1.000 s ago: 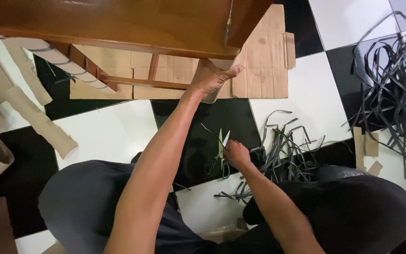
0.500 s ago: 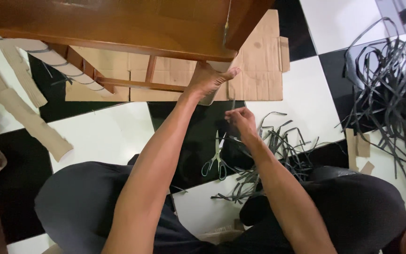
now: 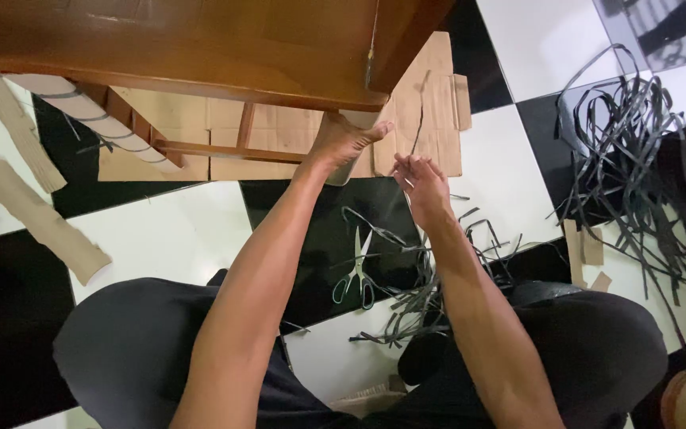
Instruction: Wrapping a wooden chair leg with protective cardboard and securing it with plastic straps
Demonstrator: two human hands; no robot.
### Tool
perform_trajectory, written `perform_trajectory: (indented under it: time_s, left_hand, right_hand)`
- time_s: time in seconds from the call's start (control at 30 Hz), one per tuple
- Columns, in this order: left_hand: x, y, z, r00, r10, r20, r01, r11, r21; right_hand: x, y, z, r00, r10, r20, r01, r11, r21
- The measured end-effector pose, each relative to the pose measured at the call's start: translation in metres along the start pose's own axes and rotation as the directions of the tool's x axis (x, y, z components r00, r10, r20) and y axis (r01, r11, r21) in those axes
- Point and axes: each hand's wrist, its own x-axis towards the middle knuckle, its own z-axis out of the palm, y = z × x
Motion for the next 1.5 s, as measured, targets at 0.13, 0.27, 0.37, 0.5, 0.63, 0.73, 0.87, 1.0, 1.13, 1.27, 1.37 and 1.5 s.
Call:
perform_trajectory:
  time_s: [0.13, 0.27, 0.37, 0.5, 0.63, 0.73, 0.87, 1.0, 1.13, 1.27, 1.37, 1.5]
  left_hand:
    - [-0.005, 0.005, -0.001, 1.000, 0.017, 0.018, -0.018, 0.999, 0.039]
    - [0.000, -0.010, 0.001, 1.000, 0.015, 0.010, -0.015, 1.000, -0.016]
    - [0.000, -0.014, 0.004, 0.999, 0.034, -0.012, -0.033, 0.999, 0.043]
    - [-0.003, 0.011, 0.006, 1.000, 0.024, 0.007, -0.024, 0.999, 0.030]
    - [-0.005, 0.005, 0.002, 0.999, -0.027, -0.032, 0.025, 0.999, -0.048]
    - [-0.001, -0.003, 0.003, 0.998, -0.055, -0.029, 0.054, 0.998, -0.033]
    - [-0.002, -0.018, 0.000, 0.997, 0.063, 0.045, -0.072, 0.965, 0.251]
    - [-0.007, 0.016, -0.006, 0.995, 0.072, 0.072, -0.093, 0.929, 0.359]
    - [-0.029, 0.067, -0.001, 0.997, 0.018, 0.073, -0.054, 0.845, 0.531]
    - [-0.035, 0.071, -0.006, 0.992, -0.065, 0.112, 0.008, 0.891, 0.453]
    - [-0.032, 0.077, -0.011, 0.982, -0.119, 0.149, 0.051, 0.917, 0.396]
    - [-0.010, -0.021, -0.047, 0.994, -0.110, 0.000, 0.109, 0.987, 0.121]
  right_hand:
    - [0.004, 0.008, -0.003, 0.997, -0.018, -0.080, 0.012, 0.997, -0.078]
    - [0.011, 0.037, -0.021, 0.980, -0.146, -0.138, 0.097, 0.945, -0.312]
    - [0.008, 0.046, -0.022, 0.975, -0.113, -0.190, 0.035, 0.928, -0.371]
    - [0.006, 0.033, -0.009, 0.963, -0.033, -0.269, -0.047, 0.958, -0.284]
    - [0.009, -0.008, 0.029, 0.929, -0.330, -0.170, 0.128, 0.714, -0.689]
    - [0.002, -0.051, 0.085, 0.907, -0.421, 0.008, 0.289, 0.610, -0.738]
    - [-0.009, -0.081, 0.121, 0.857, -0.420, 0.299, 0.468, 0.391, -0.793]
    - [-0.020, -0.091, 0.122, 0.922, -0.235, 0.309, 0.387, 0.500, -0.775]
    - [-0.024, -0.094, 0.129, 0.871, -0.251, 0.422, 0.490, 0.389, -0.780]
    - [-0.020, -0.097, 0.129, 0.883, -0.208, 0.420, 0.468, 0.408, -0.783]
    - [-0.022, -0.100, 0.128, 0.886, -0.187, 0.425, 0.463, 0.426, -0.777]
    - [-0.007, -0.088, 0.121, 0.883, -0.199, 0.425, 0.465, 0.488, -0.739]
